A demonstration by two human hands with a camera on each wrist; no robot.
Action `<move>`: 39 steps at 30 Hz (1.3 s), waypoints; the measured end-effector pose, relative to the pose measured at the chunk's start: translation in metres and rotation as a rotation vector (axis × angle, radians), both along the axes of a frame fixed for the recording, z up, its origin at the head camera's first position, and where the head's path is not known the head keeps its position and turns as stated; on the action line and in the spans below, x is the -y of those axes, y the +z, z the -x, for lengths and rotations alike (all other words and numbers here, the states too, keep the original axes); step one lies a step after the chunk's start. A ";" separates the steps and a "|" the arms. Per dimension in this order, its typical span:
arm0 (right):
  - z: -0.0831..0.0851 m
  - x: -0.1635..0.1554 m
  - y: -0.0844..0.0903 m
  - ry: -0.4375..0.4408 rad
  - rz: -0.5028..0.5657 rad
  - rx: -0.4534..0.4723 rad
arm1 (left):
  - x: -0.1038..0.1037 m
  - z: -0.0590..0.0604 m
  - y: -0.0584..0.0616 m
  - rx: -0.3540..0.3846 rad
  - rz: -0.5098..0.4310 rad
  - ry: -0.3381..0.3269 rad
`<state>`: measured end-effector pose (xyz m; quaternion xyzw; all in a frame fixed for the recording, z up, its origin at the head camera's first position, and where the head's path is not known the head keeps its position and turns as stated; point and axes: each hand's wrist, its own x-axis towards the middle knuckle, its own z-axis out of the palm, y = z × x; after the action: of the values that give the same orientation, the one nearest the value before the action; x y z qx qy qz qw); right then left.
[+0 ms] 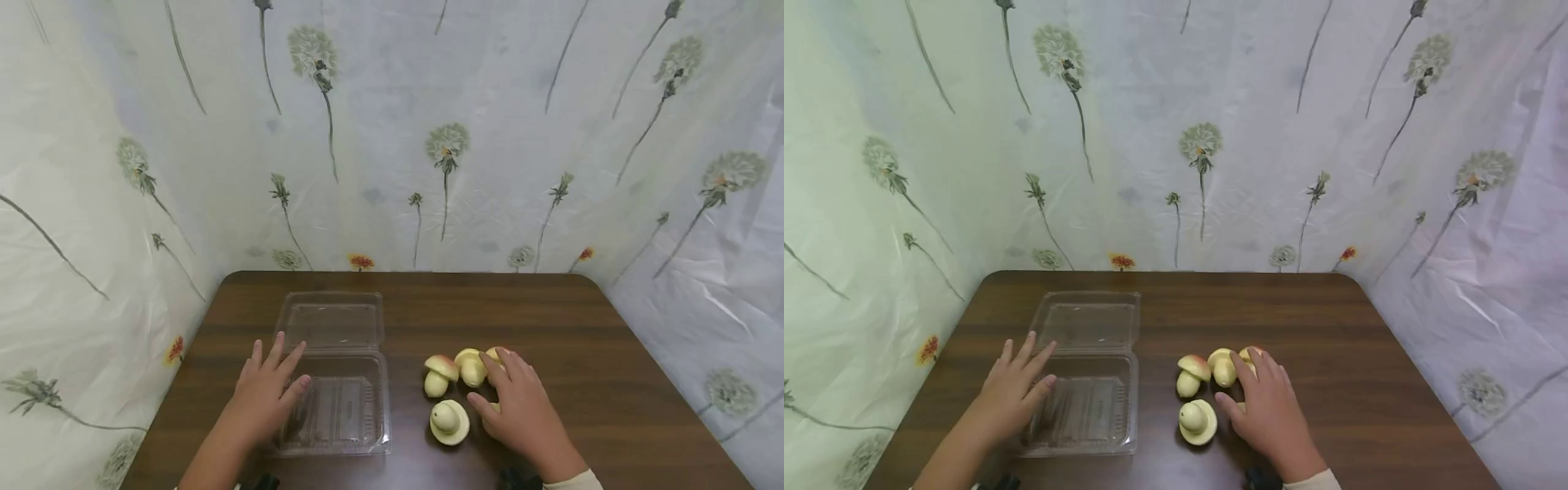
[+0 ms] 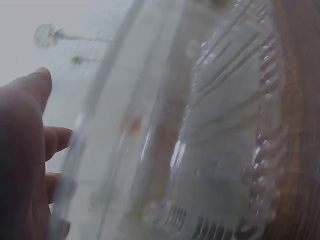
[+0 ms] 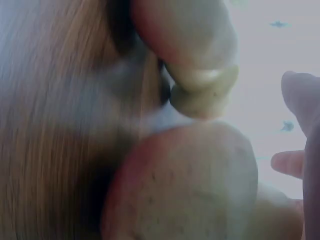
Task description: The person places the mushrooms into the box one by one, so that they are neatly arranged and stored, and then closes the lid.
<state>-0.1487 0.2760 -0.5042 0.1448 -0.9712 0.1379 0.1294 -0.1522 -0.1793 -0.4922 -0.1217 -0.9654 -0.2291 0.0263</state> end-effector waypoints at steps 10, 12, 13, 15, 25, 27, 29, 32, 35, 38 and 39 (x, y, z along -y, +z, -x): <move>-0.004 -0.017 -0.004 -0.043 0.113 0.042 | 0.031 0.007 -0.007 0.152 -0.414 0.012; -0.004 -0.019 -0.006 -0.053 0.138 0.054 | 0.035 0.007 -0.010 0.155 -0.482 0.012; -0.005 -0.019 -0.007 -0.059 0.150 0.060 | 0.036 0.008 -0.011 0.151 -0.511 0.010; -0.006 -0.021 -0.008 -0.065 0.175 0.067 | 0.037 0.009 -0.015 0.153 -0.561 0.005; -0.010 -0.037 -0.011 -0.064 0.263 0.117 | 0.047 0.011 -0.046 0.175 -0.835 -0.105; -0.011 -0.039 -0.009 -0.063 0.282 0.136 | 0.051 0.012 -0.050 0.185 -0.932 -0.184; -0.013 -0.041 -0.010 -0.063 0.300 0.158 | 0.053 0.012 -0.054 0.204 -1.027 -0.258; -0.017 -0.044 -0.012 -0.065 0.321 0.180 | 0.054 0.012 -0.058 0.222 -1.143 -0.332; -0.021 -0.048 -0.017 -0.069 0.346 0.179 | 0.054 0.012 -0.062 0.216 -1.193 -0.359; -0.023 -0.049 -0.020 -0.074 0.365 0.178 | 0.053 0.012 -0.066 0.196 -1.207 -0.369; -0.024 -0.049 -0.020 -0.079 0.368 0.182 | 0.053 0.012 -0.066 0.193 -1.204 -0.367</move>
<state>-0.1250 0.3249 -0.5240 0.0675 -0.9422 0.3206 0.0706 -0.1643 -0.2322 -0.5586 -0.2280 -0.6289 -0.7424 -0.0369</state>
